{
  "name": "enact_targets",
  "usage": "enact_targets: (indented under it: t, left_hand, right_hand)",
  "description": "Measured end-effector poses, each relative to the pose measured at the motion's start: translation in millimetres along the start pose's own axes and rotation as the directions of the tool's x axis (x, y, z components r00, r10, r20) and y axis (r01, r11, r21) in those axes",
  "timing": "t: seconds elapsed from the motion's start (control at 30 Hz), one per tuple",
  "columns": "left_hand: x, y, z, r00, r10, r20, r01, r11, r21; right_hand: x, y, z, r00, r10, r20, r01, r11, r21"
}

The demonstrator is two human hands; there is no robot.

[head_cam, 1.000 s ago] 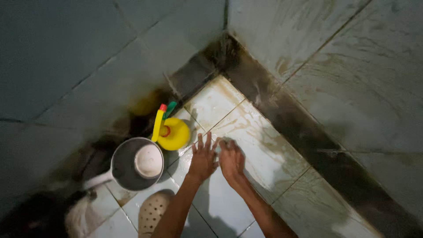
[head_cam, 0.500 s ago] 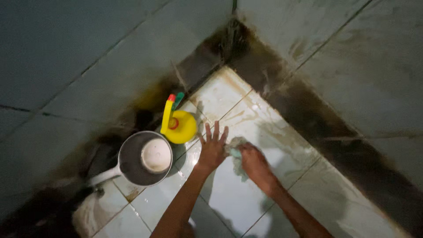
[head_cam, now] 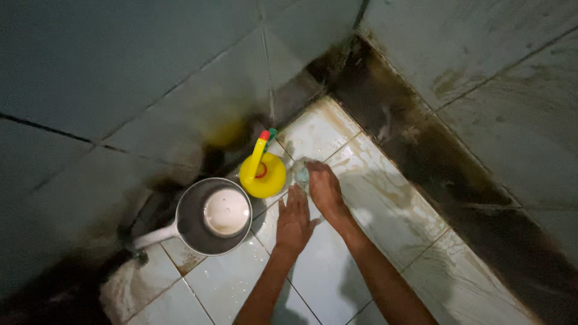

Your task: The person scrubs the tiled floor and lower wall of a shower area using a cloth. They repeatedly wipe the grout lines and corners, moving a yellow cleaning bottle and a metal pot aside to reach the work area.

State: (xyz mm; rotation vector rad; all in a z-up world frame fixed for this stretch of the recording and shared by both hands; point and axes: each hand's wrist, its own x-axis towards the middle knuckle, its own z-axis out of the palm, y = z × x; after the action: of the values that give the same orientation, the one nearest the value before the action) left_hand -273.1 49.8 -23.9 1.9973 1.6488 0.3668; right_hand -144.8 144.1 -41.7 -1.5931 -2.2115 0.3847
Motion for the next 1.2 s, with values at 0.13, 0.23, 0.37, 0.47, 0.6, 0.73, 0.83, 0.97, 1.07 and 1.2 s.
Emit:
enact_targets:
  t: [0.13, 0.23, 0.37, 0.47, 0.6, 0.73, 0.83, 0.97, 1.07, 1.2]
  left_hand:
    - [10, 0, -2, 0.999, -0.023, 0.039, 0.023, 1.000, 0.011]
    - [0, 1, 3, 1.000, -0.011, -0.021, 0.012, 0.998, 0.069]
    - [1, -1, 1, 1.000, -0.001, -0.028, 0.001, 1.000, -0.025]
    - [1, 1, 4, 0.999, -0.023, -0.030, 0.022, 0.999, -0.049]
    - [-1, -2, 5, 0.999, -0.014, -0.041, 0.009, 0.994, -0.105]
    - [1, -4, 5, 0.999, -0.037, -0.003, 0.036, 0.996, -0.087]
    - [6, 2, 2, 0.998, -0.049, 0.029, 0.050, 0.998, -0.042]
    - [14, 10, -3, 0.997, -0.071, 0.037, 0.071, 0.997, 0.004]
    - [13, 12, -10, 0.991, -0.101, 0.084, 0.101, 0.995, 0.010]
    - [17, 15, -7, 0.997, -0.083, 0.005, 0.083, 0.996, -0.014]
  right_hand:
    - [-21, 19, 2, 1.000, 0.021, 0.015, -0.021, 1.000, -0.022]
    - [-76, 31, -17, 0.999, -0.037, 0.036, 0.041, 0.993, -0.110]
    - [-74, 29, -25, 0.994, -0.033, 0.101, 0.050, 0.984, -0.169]
    - [-25, 7, -10, 0.987, 0.074, 0.142, -0.063, 0.995, -0.083]
    - [28, -22, -13, 0.998, -0.059, -0.028, 0.060, 0.998, 0.019]
    - [5, -25, -31, 0.978, 0.194, 0.076, -0.206, 0.951, 0.232]
    - [-17, 14, -34, 0.982, 0.141, 0.123, -0.143, 0.990, 0.010]
    - [2, 109, -31, 0.994, -0.112, 0.005, 0.106, 0.933, -0.343]
    - [15, 150, -37, 0.999, -0.007, -0.050, -0.018, 0.876, -0.482]
    - [27, 131, -40, 0.938, -0.260, -0.231, 0.124, 0.871, -0.475]
